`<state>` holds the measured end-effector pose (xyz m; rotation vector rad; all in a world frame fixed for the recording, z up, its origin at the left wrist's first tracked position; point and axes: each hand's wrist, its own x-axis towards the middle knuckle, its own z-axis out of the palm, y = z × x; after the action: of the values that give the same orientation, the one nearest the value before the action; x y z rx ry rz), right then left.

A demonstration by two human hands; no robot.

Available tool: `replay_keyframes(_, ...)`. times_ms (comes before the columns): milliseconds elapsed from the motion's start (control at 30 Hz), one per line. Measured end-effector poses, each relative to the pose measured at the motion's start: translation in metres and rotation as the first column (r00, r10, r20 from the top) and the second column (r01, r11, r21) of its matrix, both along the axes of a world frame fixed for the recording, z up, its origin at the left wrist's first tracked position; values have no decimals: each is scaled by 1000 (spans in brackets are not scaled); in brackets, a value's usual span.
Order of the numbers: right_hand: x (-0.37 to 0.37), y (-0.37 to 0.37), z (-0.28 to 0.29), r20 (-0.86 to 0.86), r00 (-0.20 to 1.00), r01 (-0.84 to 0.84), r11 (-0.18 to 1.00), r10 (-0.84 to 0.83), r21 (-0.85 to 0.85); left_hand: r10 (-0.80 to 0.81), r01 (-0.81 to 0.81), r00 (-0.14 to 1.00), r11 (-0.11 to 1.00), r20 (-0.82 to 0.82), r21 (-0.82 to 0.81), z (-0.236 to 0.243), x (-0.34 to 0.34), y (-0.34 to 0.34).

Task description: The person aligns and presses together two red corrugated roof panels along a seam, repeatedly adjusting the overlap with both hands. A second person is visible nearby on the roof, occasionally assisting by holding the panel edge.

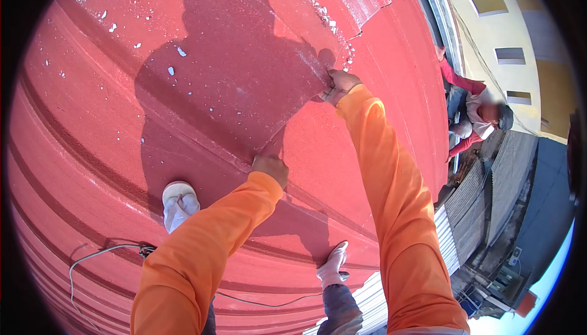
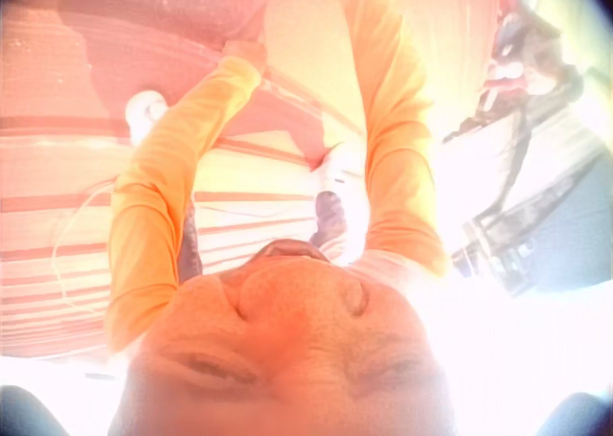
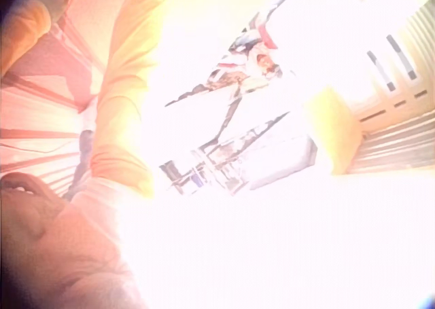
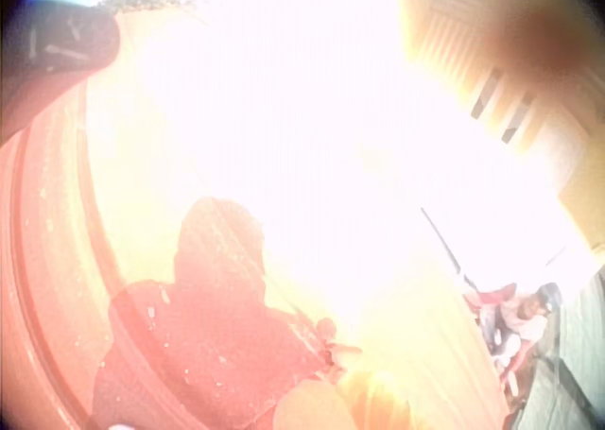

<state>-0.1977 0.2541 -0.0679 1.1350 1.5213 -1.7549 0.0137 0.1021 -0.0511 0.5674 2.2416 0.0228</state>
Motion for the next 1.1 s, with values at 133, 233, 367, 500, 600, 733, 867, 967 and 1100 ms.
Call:
replay_keyframes(133, -21, 21, -28, 127, 992, -31, 995, 19, 94, -68, 69, 997, 997, -39, 45, -10, -3, 4)
replay_keyframes(233, -19, 10, -28, 69, 997, 16, 983, -29, 184, -21, 22, 999, 1000, -27, 11, -10, -3, 3)
replay_keyframes(367, -1, -7, -11, 6, 1000, 24, 987, -26, 161, -2, 1, 999, 1000, -38, -23, -12, -2, -1)
replay_keyframes(500, -3, 4, -15, 2, 1000, 18, 988, -19, 153, -6, 5, 999, 1000, -47, -13, -15, -2, 3)
replay_keyframes(600, -5, 2, -22, 17, 1000, -20, 983, 18, 182, 20, -21, 999, 1000, -35, -23, -16, -2, 2)
replay_keyframes(733, -8, 25, -31, 38, 999, 4, 982, -12, 187, 8, -8, 1000, 1000, -8, -8, -11, -4, 11)
replay_keyframes(867, 2, -12, 15, 73, 997, -2, 979, -14, 204, 1, -1, 1000, 998, 1, -61, -11, -5, -2)
replay_keyframes(967, 5, 16, 11, 67, 989, -147, 886, 131, 440, -14, 14, 1000, 998, -6, -69, -13, -5, 5)
replay_keyframes(1100, 69, 44, -21, -71, 986, -63, 742, 148, 667, 18, -15, 999, 998, 33, -63, -15, -8, 4)
